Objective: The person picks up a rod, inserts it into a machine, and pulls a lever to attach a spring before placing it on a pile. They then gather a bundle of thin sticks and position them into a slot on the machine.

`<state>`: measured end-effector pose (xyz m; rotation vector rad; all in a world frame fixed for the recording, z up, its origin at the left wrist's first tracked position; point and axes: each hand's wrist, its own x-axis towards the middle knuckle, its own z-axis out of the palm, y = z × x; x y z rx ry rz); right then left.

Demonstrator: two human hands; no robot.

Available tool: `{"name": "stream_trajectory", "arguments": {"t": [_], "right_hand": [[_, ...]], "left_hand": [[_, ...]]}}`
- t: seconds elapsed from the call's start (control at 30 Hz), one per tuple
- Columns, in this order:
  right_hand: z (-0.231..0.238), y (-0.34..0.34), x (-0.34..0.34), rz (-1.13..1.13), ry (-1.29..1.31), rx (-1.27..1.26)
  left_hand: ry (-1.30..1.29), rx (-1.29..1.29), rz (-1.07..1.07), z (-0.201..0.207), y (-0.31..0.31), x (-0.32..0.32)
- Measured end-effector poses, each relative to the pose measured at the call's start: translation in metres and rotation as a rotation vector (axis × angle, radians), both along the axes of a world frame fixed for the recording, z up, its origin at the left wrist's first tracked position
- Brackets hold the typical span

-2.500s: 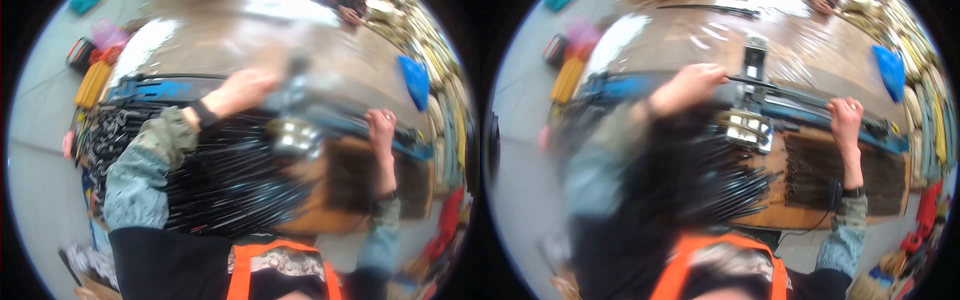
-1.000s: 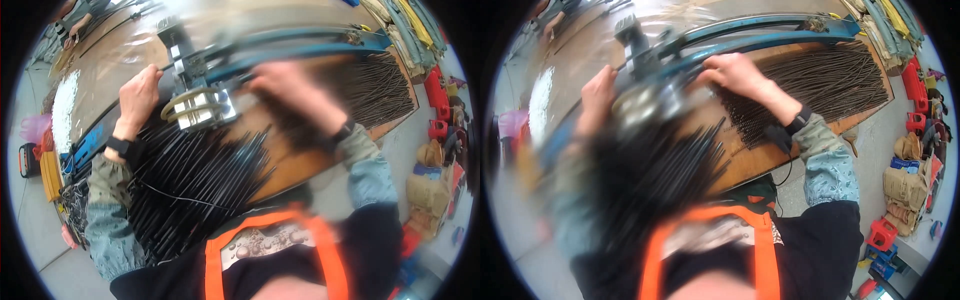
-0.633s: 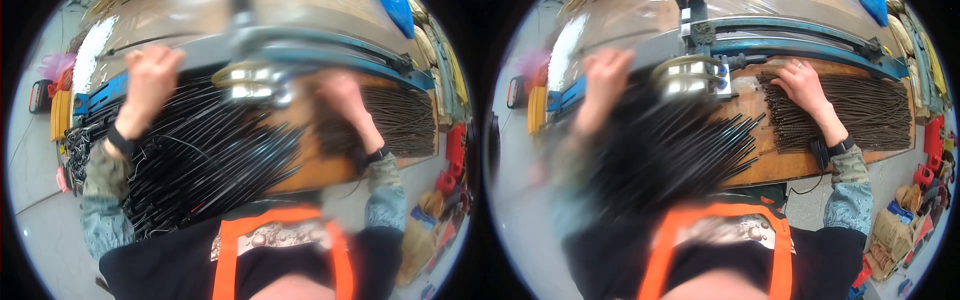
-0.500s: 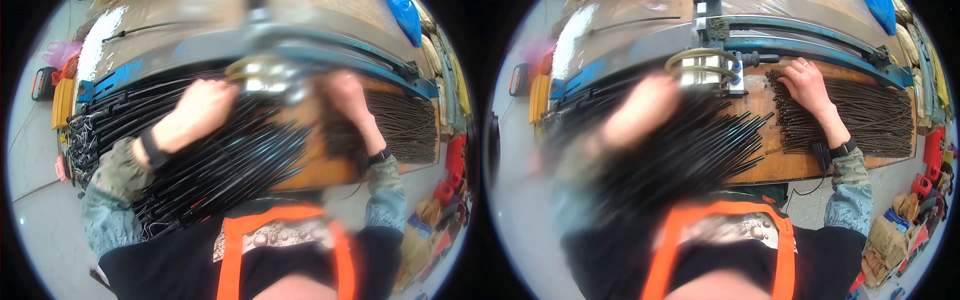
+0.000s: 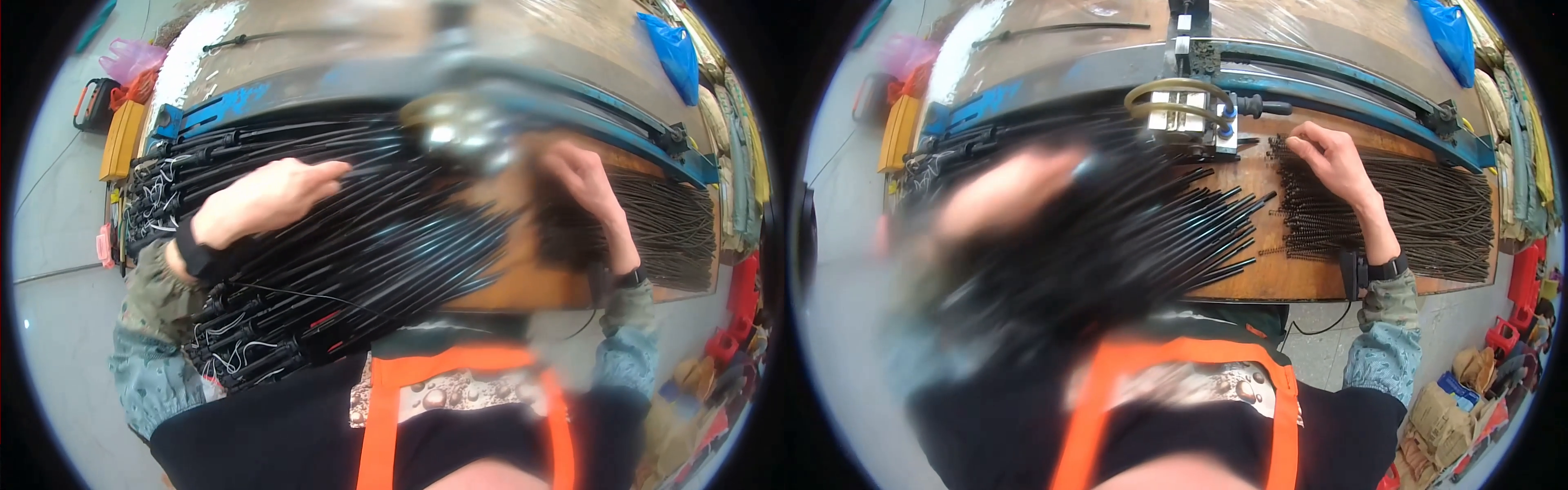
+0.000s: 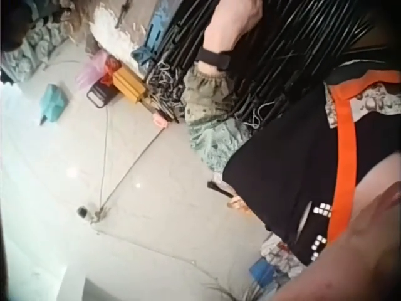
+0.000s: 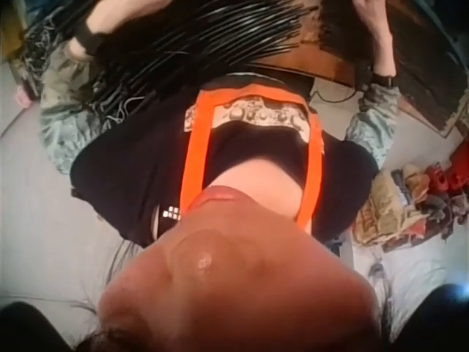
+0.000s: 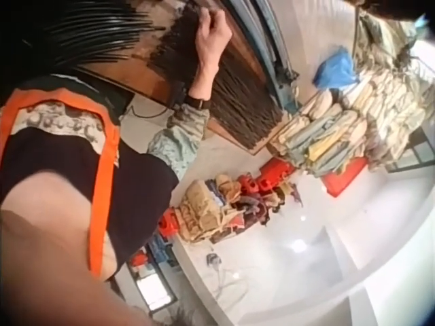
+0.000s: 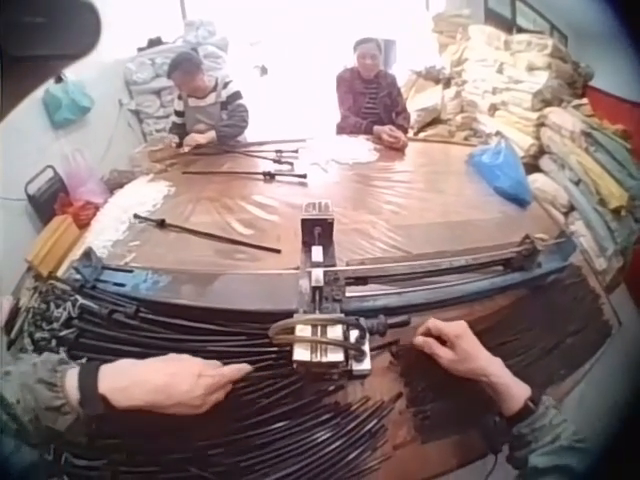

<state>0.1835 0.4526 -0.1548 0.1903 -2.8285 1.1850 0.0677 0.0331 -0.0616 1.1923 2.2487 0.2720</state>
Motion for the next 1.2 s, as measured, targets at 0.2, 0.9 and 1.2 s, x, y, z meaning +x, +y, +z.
{"name": "stream_trajectory", "arguments": {"t": [0.2, 0.9, 1.2], "right_hand": [[0.009, -0.007, 0.004, 0.118, -0.114, 0.026], [0.004, -0.014, 0.047, 0.19, 0.18, 0.046], [0.016, -0.021, 0.047, 0.177, 0.195, 0.085]], "left_hand": [[0.113, 0.087, 0.117, 0.021, -0.031, 0.03], [0.056, -0.024, 0.149, 0.057, -0.029, 0.026], [0.119, 0.192, 0.118, 0.018, 0.039, 0.057]]}}
